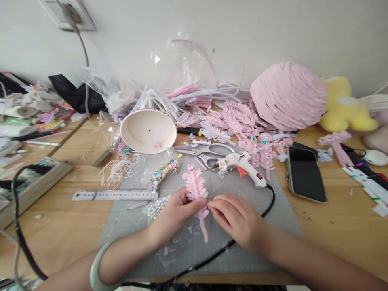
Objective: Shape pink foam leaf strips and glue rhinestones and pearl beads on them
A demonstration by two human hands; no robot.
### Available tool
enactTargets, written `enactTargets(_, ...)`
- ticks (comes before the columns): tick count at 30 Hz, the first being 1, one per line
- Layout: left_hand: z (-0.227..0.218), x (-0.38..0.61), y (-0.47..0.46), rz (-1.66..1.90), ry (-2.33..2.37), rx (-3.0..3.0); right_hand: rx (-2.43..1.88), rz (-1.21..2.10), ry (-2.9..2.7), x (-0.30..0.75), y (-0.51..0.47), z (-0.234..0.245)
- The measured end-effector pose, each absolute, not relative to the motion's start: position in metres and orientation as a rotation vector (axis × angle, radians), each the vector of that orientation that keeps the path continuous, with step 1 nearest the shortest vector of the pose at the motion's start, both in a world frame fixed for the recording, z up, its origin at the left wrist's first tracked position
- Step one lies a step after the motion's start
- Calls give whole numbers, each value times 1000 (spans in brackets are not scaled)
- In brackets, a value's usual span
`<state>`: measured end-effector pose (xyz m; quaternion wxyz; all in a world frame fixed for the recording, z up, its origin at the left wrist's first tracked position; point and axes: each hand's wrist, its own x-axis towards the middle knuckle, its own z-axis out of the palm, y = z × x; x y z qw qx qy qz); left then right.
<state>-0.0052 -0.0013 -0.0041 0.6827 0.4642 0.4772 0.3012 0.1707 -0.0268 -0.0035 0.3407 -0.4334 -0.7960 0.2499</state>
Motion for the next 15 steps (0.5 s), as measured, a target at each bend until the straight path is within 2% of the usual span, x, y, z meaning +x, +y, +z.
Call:
enactTargets(8,-3,-4,-2,720,1080,1118,-1328,1399,-1539,168,-18,-3)
enactTargets(15,-4,-5,-2,738,1090,1149,-1275,1546,-1435,168,-18,1)
